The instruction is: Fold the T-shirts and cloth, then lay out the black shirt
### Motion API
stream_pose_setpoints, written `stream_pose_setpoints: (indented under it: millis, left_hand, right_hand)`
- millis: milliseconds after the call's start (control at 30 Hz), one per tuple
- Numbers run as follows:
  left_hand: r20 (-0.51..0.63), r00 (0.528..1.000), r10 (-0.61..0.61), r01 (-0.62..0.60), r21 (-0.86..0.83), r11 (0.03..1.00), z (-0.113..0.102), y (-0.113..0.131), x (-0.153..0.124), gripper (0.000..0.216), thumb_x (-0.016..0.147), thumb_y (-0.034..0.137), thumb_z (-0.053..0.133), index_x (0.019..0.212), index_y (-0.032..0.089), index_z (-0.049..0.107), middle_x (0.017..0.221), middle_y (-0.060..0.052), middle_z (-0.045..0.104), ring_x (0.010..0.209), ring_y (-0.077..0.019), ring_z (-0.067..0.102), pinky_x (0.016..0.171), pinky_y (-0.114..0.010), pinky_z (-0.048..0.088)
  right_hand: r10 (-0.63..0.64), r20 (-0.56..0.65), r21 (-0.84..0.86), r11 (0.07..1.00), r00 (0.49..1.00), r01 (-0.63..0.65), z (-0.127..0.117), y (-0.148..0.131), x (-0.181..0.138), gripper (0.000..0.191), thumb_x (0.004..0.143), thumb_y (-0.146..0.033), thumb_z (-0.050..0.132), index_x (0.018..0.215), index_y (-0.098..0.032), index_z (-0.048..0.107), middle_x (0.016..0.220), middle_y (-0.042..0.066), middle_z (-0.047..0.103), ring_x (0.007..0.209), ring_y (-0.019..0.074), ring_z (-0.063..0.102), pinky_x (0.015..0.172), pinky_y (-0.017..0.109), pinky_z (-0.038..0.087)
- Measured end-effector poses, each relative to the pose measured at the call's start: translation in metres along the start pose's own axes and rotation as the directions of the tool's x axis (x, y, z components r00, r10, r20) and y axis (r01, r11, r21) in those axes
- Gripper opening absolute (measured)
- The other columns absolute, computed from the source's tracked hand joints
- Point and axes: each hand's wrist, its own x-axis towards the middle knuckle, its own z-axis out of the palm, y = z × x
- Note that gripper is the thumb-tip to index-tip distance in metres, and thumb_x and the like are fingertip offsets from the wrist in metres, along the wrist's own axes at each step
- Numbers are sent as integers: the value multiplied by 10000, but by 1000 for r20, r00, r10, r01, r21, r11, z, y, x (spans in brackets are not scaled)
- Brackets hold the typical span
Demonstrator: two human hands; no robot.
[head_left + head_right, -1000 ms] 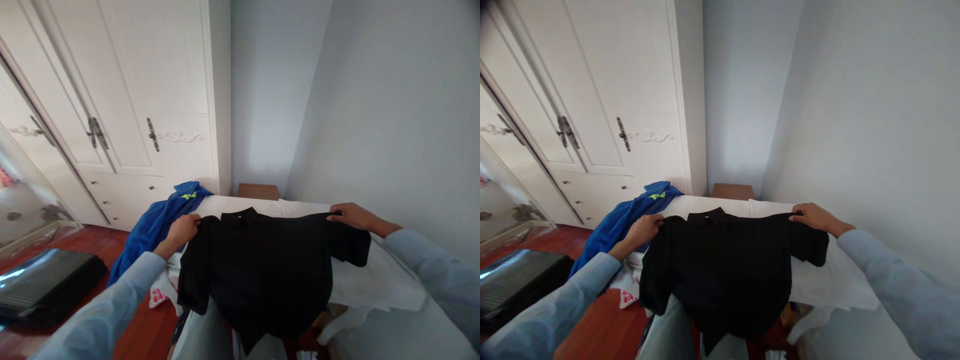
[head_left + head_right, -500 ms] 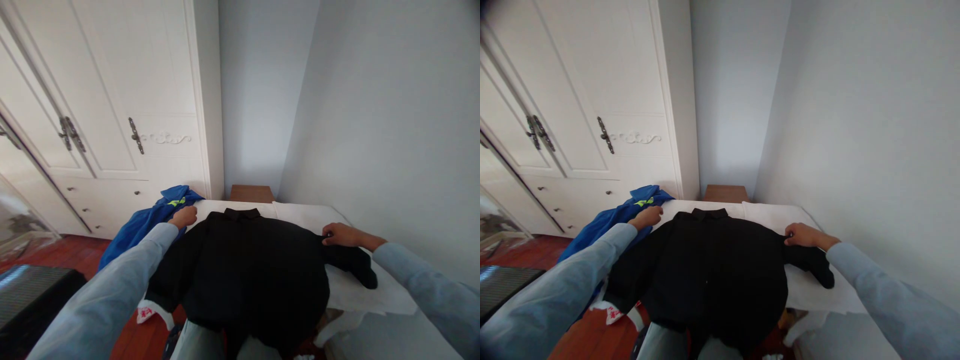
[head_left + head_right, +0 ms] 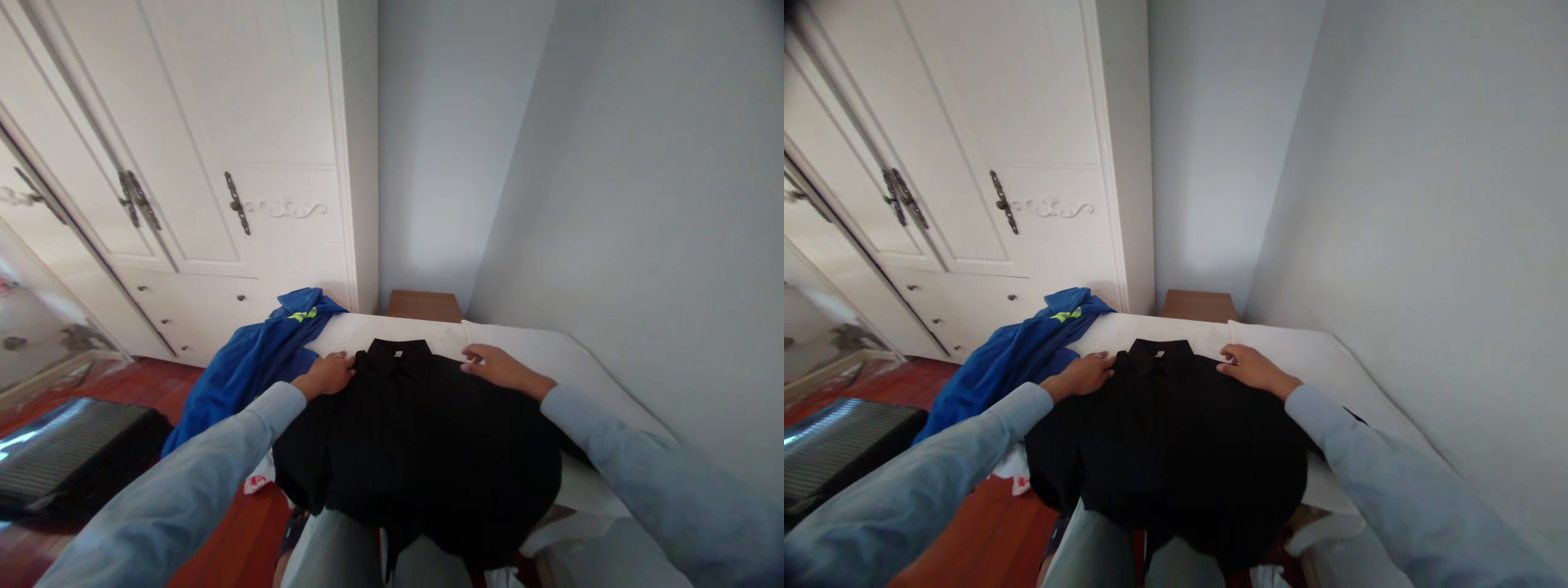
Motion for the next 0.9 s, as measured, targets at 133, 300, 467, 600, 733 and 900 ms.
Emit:
stream_pose_setpoints:
  millis: [133,300,467,600,733,900]
  left_hand:
    - [62,998,22,-20,-20,1000,-4,-5,2,514,922,244,497,1434,251,546,1479,-208,504,1330,-391,525,1053,-544,444]
    - [107,994,7,-9,19,1000,-5,-5,0,558,947,240,425,1503,272,456,1555,-186,418,1396,-390,450,1083,-612,403]
    - [100,995,-6,2,36,999,0,-3,-4,566,974,241,342,1538,256,387,1584,-208,362,1445,-382,379,1075,-661,376]
    - [41,999,22,-22,13,1000,7,-8,-9,554,980,251,334,1531,232,393,1579,-211,371,1451,-358,376,1089,-632,369]
    - [-50,998,25,-26,-15,1000,22,-15,-12,536,988,252,332,1517,204,402,1591,-186,364,1466,-329,358,1120,-584,359]
    - [-94,995,35,-42,-78,996,29,-22,-15,523,971,229,357,1484,184,447,1577,-163,401,1461,-309,372,1145,-570,341]
  right_hand:
    - [-201,-55,-20,979,978,200,44,-42,43,409,861,-240,614,1265,-206,668,1346,145,635,1263,295,571,1090,467,419]
    - [-116,31,-112,987,993,119,68,-84,97,351,953,-254,511,1265,-246,670,1420,102,590,1328,276,520,1079,449,420]
    - [35,136,-176,984,990,-10,73,-106,137,662,902,-586,576,1427,-185,537,1502,196,487,1362,385,458,1068,553,387]
    - [55,174,-192,981,983,-21,89,-106,146,609,934,-597,519,1424,-237,540,1476,161,526,1340,358,487,1051,523,394]
    - [39,55,-198,980,998,-27,109,-99,135,448,1025,-467,385,1328,-224,608,1441,123,554,1352,273,474,1067,420,380]
    - [30,-97,-194,980,995,-48,121,-96,128,447,1062,-379,285,1124,-226,701,1256,74,670,1236,201,554,1034,311,375]
